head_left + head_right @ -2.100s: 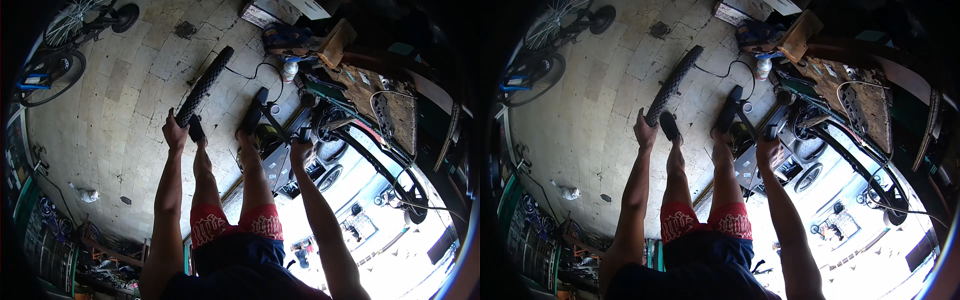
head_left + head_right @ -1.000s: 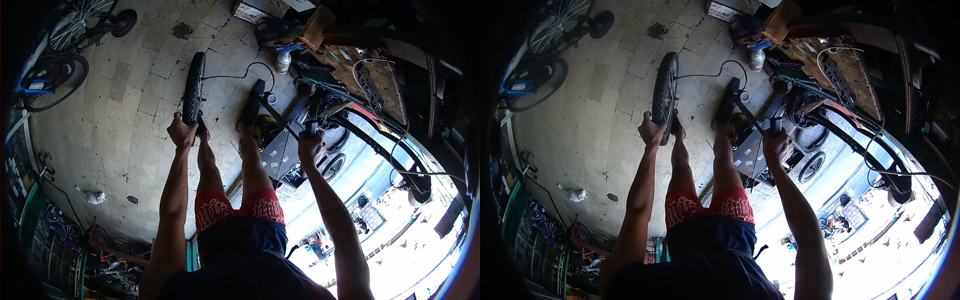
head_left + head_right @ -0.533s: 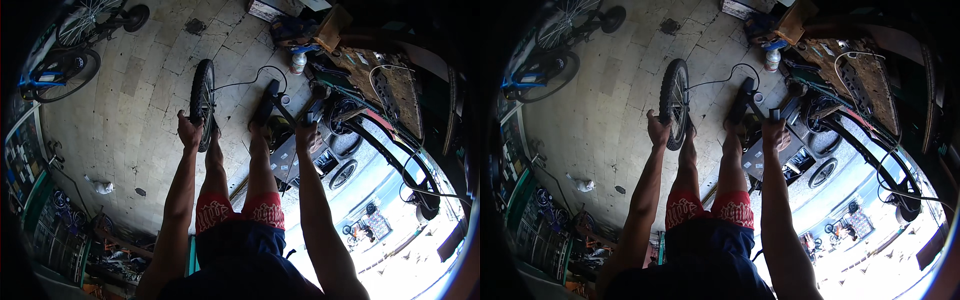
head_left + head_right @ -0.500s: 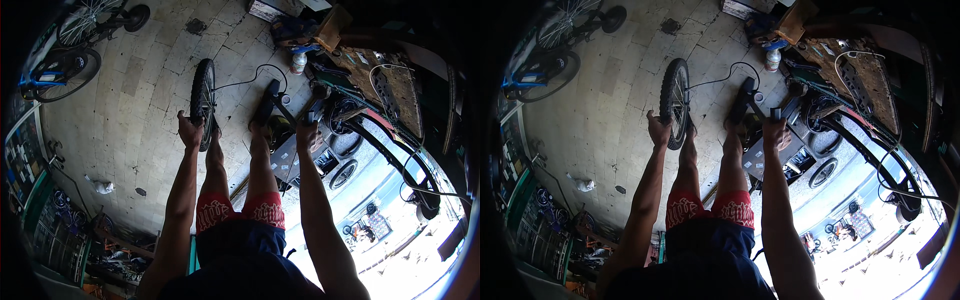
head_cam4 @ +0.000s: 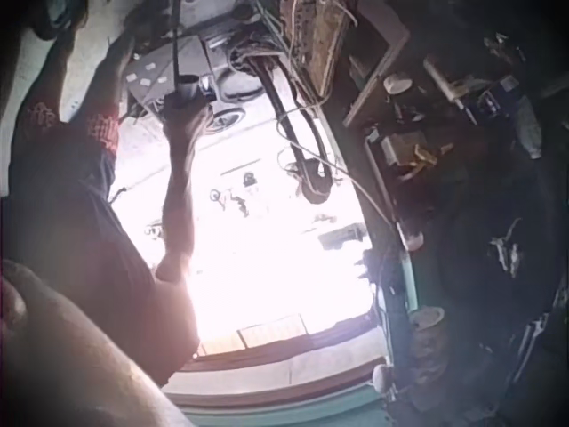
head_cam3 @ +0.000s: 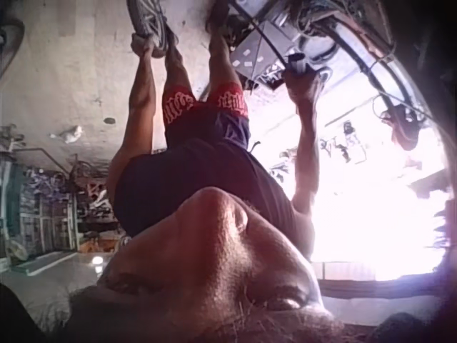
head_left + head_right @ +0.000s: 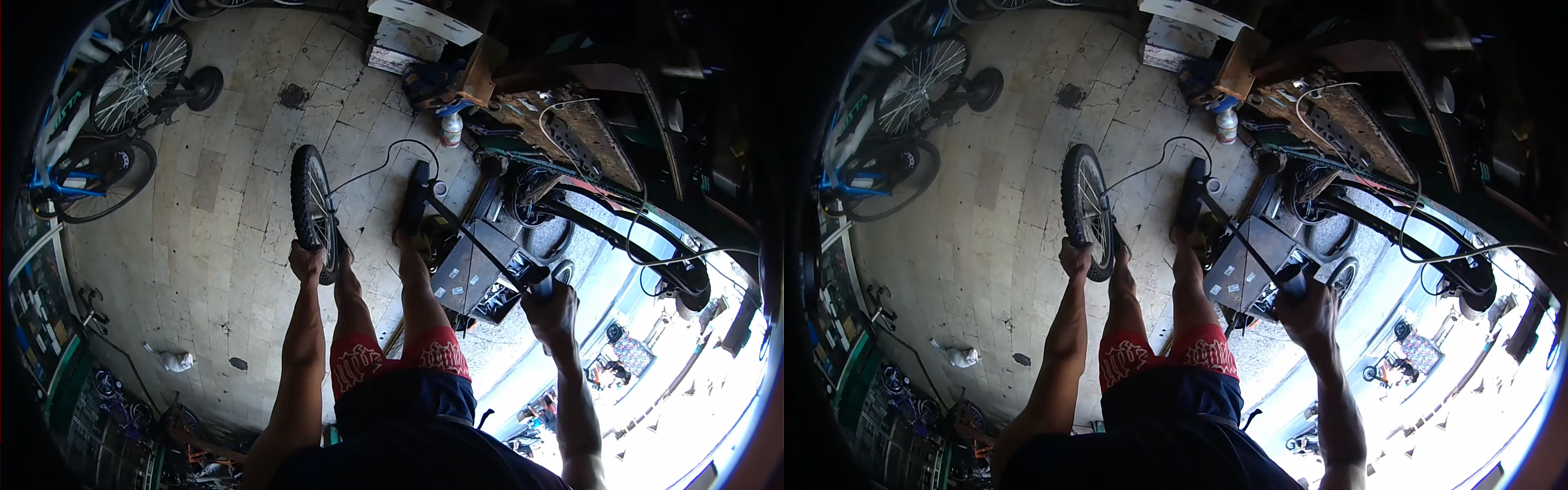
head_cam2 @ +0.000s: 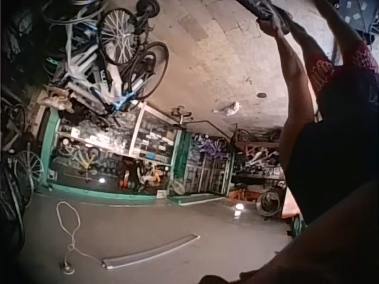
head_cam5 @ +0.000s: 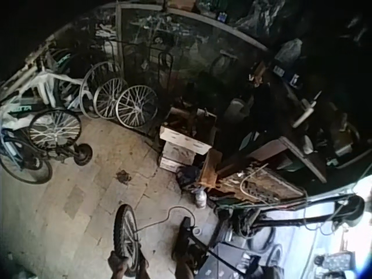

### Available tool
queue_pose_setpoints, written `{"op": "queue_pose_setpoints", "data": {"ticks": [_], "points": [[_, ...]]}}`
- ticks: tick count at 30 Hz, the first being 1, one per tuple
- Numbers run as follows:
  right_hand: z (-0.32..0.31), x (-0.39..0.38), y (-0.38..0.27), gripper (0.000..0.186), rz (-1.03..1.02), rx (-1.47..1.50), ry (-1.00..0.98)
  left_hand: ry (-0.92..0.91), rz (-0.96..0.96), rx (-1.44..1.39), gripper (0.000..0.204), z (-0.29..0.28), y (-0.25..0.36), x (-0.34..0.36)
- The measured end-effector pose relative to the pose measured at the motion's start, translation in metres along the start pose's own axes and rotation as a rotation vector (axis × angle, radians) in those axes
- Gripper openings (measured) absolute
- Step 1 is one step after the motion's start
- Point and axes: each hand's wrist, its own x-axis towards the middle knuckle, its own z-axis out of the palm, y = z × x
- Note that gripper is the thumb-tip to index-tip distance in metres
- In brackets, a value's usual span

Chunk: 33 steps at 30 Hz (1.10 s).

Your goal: Inflating and repairing bicycle wheels at a repair station.

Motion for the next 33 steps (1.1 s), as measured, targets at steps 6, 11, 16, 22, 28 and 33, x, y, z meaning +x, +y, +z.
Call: {"op": "queue_pose_setpoints", "data": {"ticks": [6, 11, 16, 22, 28, 33], "points": [[0.085, 0.077, 0.008, 0.033, 0.257, 0.121, 0.219, -0.033, 0.046, 0.090, 0.045, -0.044, 0.066, -0.024], [0.122, 0.109, 0.008, 0.041, 0.432, 0.030, 0.218, -0.058, 0.006, 0.166, 0.041, -0.097, 0.091, -0.054], [0.143, 0.128, -0.001, 0.037, 0.383, 0.130, 0.326, -0.241, 0.022, 0.068, 0.040, -0.145, 0.107, -0.077], [0.193, 0.170, -0.001, 0.039, 0.440, 0.135, 0.294, -0.256, 0.012, -0.047, 0.038, -0.157, 0.110, -0.099], [0.201, 0.179, 0.016, 0.038, 0.460, 0.154, 0.249, -0.191, -0.022, -0.370, 0.032, -0.147, 0.100, -0.130], [0.192, 0.167, 0.045, 0.039, 0.311, 0.339, -0.064, -0.070, 0.075, -0.406, 0.028, -0.169, 0.109, -0.140]]}}
